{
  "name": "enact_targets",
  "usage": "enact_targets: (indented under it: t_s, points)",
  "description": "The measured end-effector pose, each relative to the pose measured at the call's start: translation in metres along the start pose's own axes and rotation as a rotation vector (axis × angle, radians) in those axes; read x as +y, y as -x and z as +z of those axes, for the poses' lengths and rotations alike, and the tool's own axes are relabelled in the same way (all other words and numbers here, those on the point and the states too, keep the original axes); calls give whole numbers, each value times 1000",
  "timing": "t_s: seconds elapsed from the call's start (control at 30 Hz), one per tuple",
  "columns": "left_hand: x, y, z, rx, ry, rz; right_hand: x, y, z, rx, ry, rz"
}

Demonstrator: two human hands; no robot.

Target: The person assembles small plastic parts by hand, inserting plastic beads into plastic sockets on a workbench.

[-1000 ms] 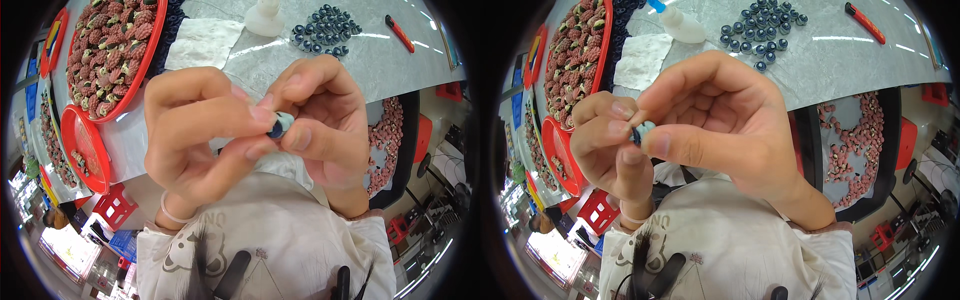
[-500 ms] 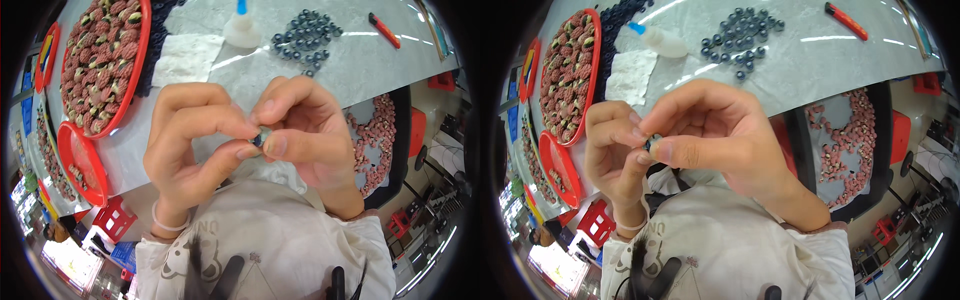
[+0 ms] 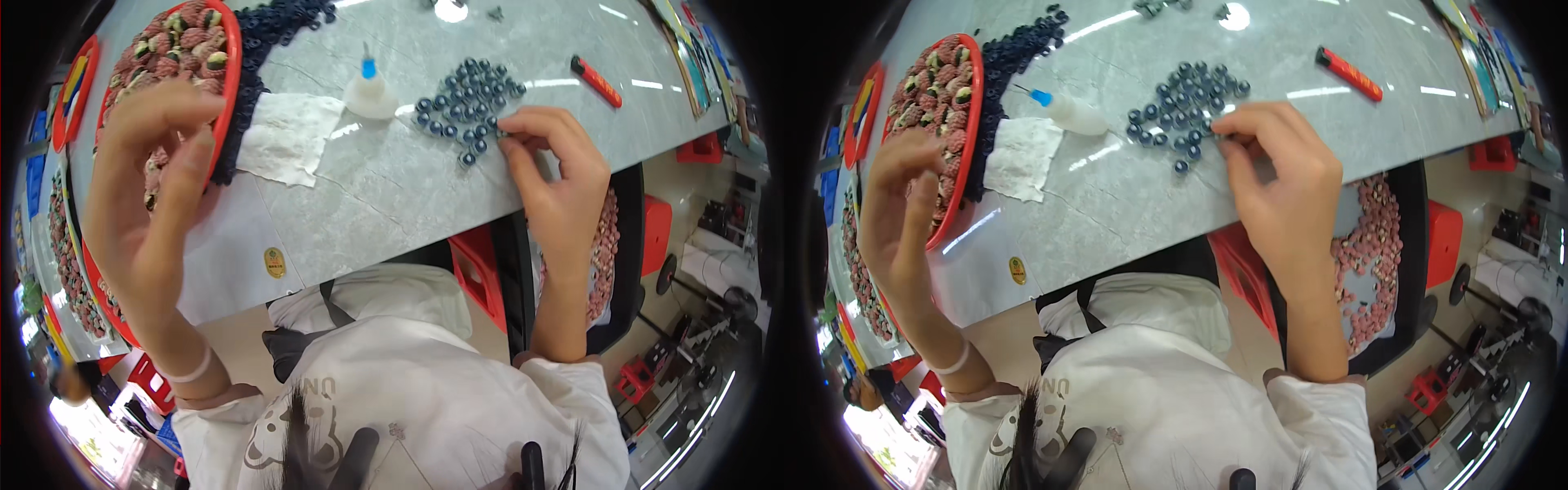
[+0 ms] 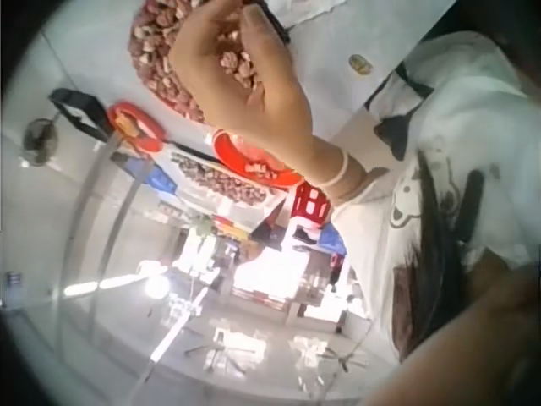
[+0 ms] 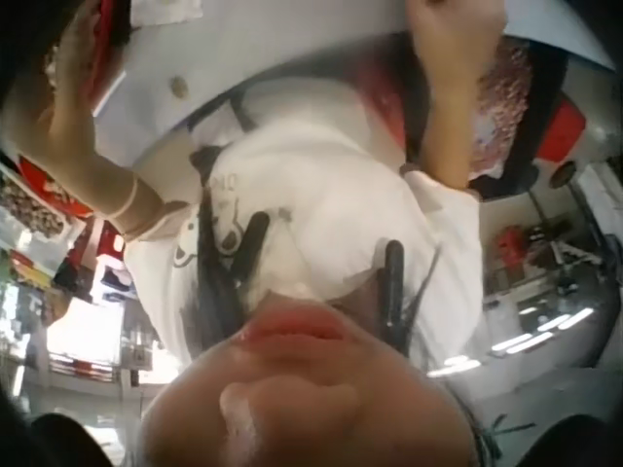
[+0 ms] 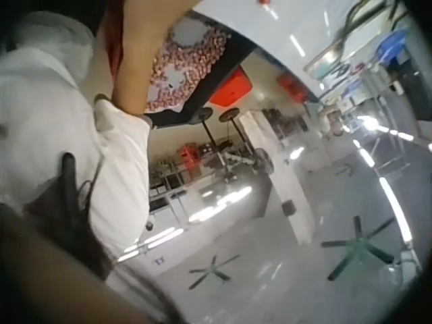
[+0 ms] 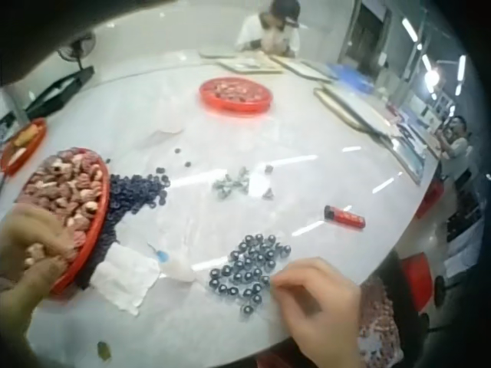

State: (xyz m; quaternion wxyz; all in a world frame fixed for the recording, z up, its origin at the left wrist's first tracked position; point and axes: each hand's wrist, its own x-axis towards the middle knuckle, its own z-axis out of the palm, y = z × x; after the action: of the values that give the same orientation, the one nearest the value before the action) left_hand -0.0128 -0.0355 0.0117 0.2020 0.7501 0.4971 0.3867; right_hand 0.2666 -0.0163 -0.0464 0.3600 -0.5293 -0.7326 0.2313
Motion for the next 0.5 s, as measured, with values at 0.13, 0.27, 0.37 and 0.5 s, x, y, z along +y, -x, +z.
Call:
enact_targets:
  t_s: [0.13,0.27,0.37,0.5]
  points:
    - [-18,-38,-12,-70,-200,15,-1,0,0,-49,-162,114]
    - [-22,-71,1,-237,-329,44,-5,-2,-16,10,-351,235]
    - [-37,-78,17,-291,-564,268,-1,-11,-29,78,-413,202]
    - [-41,-78,26,-263,-628,324,5,-24,-37,119,-364,208]
